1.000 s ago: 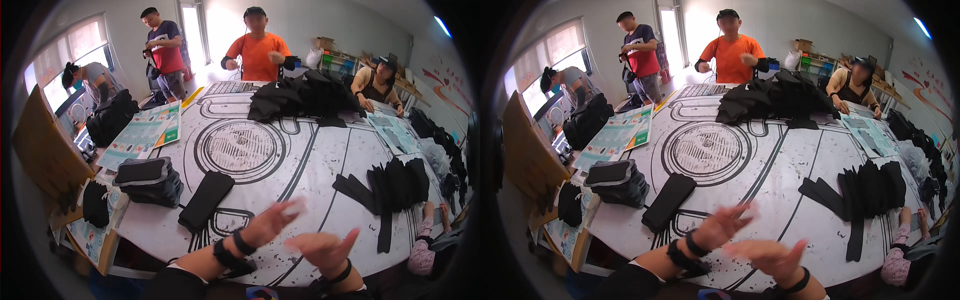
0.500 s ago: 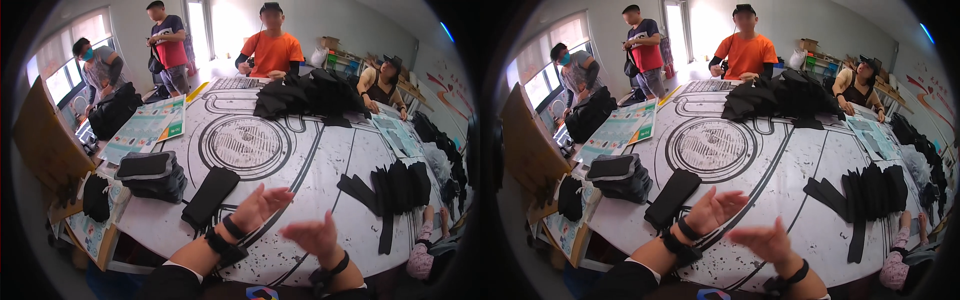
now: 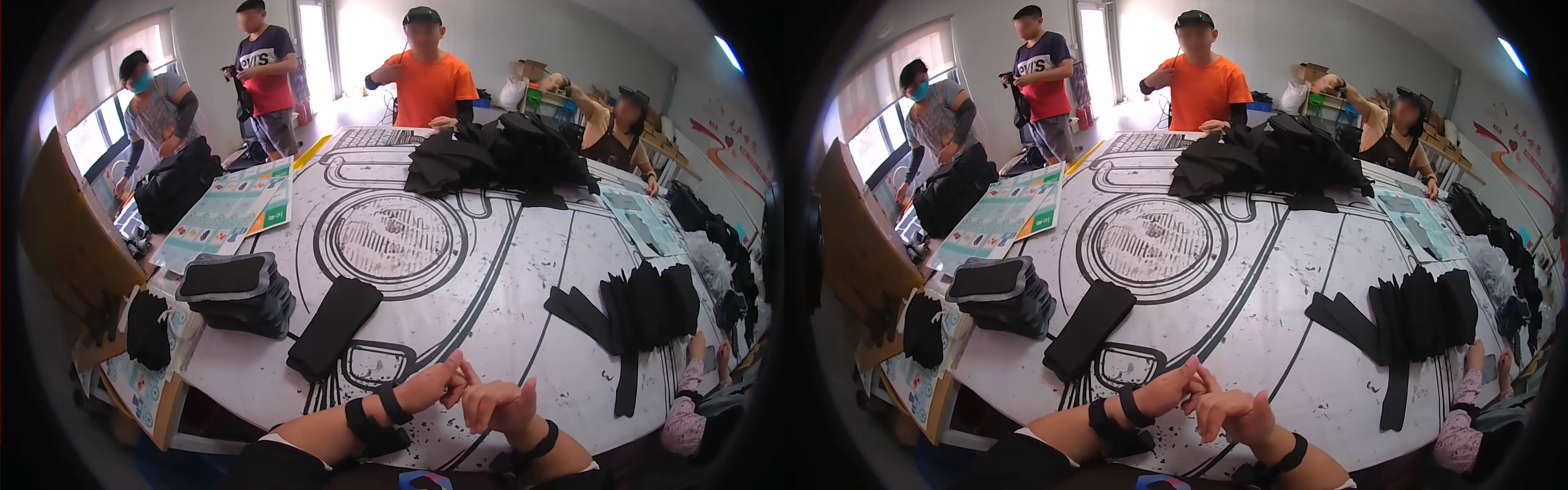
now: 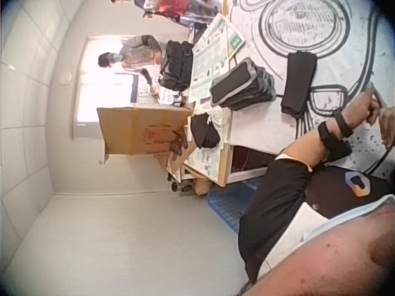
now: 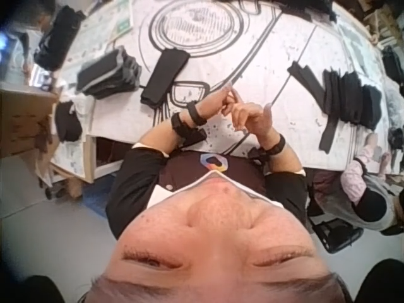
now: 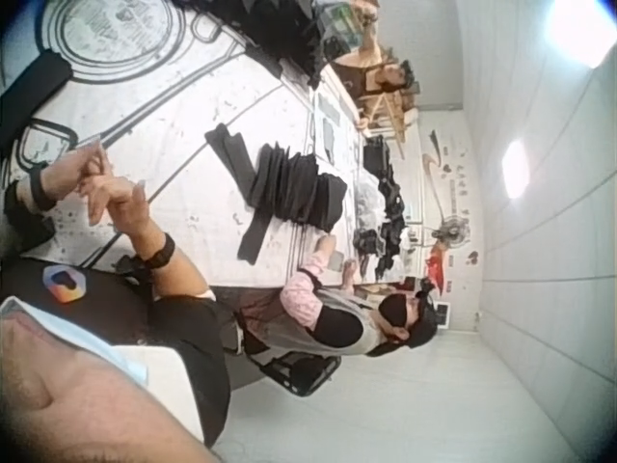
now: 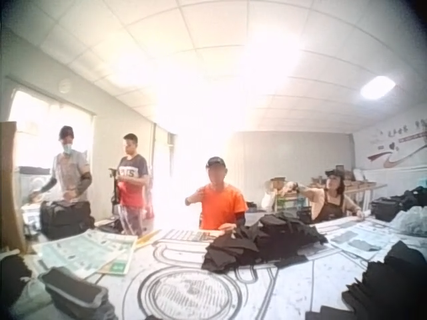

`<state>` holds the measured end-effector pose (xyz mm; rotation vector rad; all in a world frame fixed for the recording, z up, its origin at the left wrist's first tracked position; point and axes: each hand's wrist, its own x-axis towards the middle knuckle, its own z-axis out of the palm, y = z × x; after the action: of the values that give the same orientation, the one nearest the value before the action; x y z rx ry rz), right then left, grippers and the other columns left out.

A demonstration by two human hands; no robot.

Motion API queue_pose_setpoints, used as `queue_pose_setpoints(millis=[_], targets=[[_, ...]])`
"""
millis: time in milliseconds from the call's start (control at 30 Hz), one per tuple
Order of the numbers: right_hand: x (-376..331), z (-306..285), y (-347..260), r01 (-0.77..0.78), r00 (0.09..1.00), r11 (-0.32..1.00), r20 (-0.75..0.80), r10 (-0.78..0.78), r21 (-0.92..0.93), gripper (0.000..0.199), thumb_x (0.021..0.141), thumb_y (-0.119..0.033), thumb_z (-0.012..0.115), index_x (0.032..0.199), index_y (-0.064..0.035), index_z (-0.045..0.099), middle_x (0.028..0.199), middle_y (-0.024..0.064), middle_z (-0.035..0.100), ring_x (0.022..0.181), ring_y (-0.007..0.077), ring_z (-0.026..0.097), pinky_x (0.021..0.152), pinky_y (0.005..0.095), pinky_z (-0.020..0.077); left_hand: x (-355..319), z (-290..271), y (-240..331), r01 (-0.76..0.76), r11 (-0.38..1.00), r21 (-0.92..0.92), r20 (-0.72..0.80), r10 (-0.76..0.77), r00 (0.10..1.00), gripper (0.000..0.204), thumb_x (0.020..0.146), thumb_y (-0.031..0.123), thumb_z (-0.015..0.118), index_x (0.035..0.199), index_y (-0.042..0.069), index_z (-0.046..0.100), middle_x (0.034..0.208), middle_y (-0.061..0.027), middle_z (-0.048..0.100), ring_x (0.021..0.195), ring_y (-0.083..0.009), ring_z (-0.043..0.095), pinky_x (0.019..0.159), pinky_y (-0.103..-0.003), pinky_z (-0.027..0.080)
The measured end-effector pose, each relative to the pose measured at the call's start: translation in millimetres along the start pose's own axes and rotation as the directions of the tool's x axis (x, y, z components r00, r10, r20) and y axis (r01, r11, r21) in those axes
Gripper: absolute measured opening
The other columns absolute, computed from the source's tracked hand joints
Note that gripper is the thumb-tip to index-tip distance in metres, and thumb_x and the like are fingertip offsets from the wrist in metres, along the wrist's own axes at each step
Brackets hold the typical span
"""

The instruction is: Adjusting wearable sensors and inspecting fabric pieces along with an instruction diagram.

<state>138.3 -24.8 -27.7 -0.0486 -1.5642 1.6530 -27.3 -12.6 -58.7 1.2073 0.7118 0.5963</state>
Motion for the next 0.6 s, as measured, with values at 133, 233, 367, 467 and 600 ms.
queue_pose_setpoints(millis=[133, 233, 367, 467, 600], targets=[[-12, -23, 17, -0.037, 0.981, 0.975, -0.178, 0.077, 0.218, 0.087, 0.087, -0.057, -0.003, 0.054, -0.0006, 0.055, 0.057, 0.0112, 0.055, 0.058, 0.0229, 0.051, 0.107, 0.0458, 0.0028, 3, -21, -2, -0.089, 0.994, -0.063, 0.077, 0.094, 0.993, 0.065, 0.097, 0.044, 0.013, 0.067, 0.003, 0.054, 0.063, -0.0042, 0.051, 0.062, -0.0147, 0.046, 0.066, -0.026, 0.039], [-17, -62, 30, -0.034, 0.902, 0.951, -0.400, 0.161, 0.307, 0.069, 0.093, -0.048, 0.013, 0.062, -0.0031, 0.055, 0.063, 0.0094, 0.056, 0.068, 0.0223, 0.053, 0.103, 0.0441, 0.0182, 11, -37, -2, -0.065, 0.993, -0.095, -0.181, 0.047, 0.982, 0.056, 0.097, 0.039, 0.023, 0.068, 0.002, 0.055, 0.067, -0.0061, 0.053, 0.066, -0.0148, 0.048, 0.067, -0.026, 0.039], [-24, -89, 41, 0.023, 0.707, 0.884, -0.633, 0.317, 0.468, 0.047, 0.094, -0.035, 0.030, 0.069, -0.0034, 0.056, 0.068, 0.0089, 0.057, 0.071, 0.0220, 0.054, 0.095, 0.0423, 0.0333, 17, -61, -17, -0.203, 0.924, -0.325, -0.371, 0.073, 0.926, 0.020, 0.091, 0.019, 0.046, 0.083, 0.003, 0.055, 0.077, -0.0062, 0.057, 0.075, -0.0162, 0.055, 0.076, -0.027, 0.043], [-23, -93, 38, -0.008, 0.544, 0.858, -0.718, 0.435, 0.514, 0.028, 0.091, -0.022, 0.041, 0.079, -0.0025, 0.057, 0.077, 0.0085, 0.059, 0.075, 0.0206, 0.056, 0.087, 0.0383, 0.0417, 20, -70, -24, -0.247, 0.861, -0.445, -0.386, 0.064, 0.920, 0.009, 0.087, 0.012, 0.054, 0.089, 0.003, 0.053, 0.084, -0.0064, 0.057, 0.081, -0.0167, 0.056, 0.081, -0.028, 0.043], [-23, -89, 44, -0.250, 0.601, 0.892, -0.662, 0.447, 0.376, 0.021, 0.091, -0.018, 0.044, 0.087, -0.0010, 0.057, 0.085, 0.0088, 0.060, 0.083, 0.0194, 0.057, 0.083, 0.0323, 0.0444, 21, -70, -30, -0.298, 0.868, -0.397, -0.443, 0.103, 0.891, 0.008, 0.083, 0.005, 0.058, 0.089, 0.003, 0.053, 0.086, -0.0052, 0.056, 0.083, -0.0140, 0.055, 0.081, -0.025, 0.044]])
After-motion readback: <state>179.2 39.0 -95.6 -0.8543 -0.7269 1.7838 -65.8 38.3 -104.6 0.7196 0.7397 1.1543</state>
